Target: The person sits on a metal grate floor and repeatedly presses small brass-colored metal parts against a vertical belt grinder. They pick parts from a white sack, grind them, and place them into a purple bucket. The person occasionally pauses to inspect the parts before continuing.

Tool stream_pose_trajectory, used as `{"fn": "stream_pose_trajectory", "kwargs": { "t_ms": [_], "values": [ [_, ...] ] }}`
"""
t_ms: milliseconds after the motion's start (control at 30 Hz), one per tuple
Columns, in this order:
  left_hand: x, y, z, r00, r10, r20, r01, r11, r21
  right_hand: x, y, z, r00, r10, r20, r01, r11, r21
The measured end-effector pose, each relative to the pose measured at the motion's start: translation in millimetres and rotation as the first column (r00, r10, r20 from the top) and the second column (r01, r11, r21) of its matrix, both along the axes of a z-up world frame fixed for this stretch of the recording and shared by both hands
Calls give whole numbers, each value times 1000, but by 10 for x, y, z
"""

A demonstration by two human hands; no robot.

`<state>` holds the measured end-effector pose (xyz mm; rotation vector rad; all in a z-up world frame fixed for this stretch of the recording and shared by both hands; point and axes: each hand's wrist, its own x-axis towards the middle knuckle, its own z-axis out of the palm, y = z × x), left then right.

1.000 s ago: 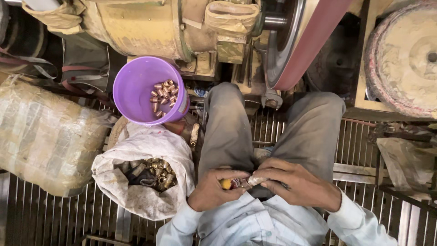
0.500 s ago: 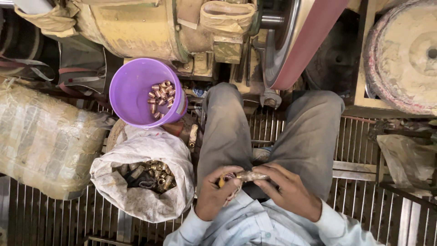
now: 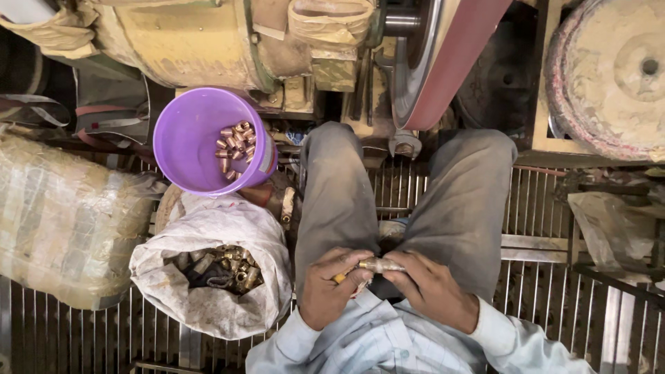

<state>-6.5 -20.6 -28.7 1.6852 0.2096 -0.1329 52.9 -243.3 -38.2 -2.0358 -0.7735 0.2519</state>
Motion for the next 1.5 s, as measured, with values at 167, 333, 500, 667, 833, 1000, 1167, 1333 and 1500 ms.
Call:
{"fn": "stream_pose_trajectory", "kwargs": {
  "t_ms": [167,333,500,667,833,1000,1167,1333,1500],
  "values": [
    [48,5,-49,998,-14,-66,20,996,91,-47,39,-165,701,-48,-712,146,986,77],
    [134,-8,-166,991,-16,133,-7,985,171,43,26,-289,537,68,-841,253,938,237],
    [195,38,-257,966,142,-217,-200,940,-276,117,-23,-322,545,43,-838,333,905,263],
    [106,492,-288,962,216,169,-273,810,519,128,-202,-311,535,58,-843,382,873,302],
    [-7,446,-348,979,34,199,-167,689,705,164,-234,-199,655,38,-754,325,887,327],
    [-31,563,-188,991,67,119,-123,816,565,227,-266,33,856,-92,-509,208,962,175],
    [344,363,-112,980,-36,-197,66,987,147,397,-238,193,963,-167,-212,183,981,59],
    [665,52,-108,959,-238,156,210,961,178,533,-233,189,990,-143,16,142,987,75],
    [914,-114,-296,926,-363,108,357,932,68,626,-237,7,988,-146,-50,147,989,15]
  ]
}}
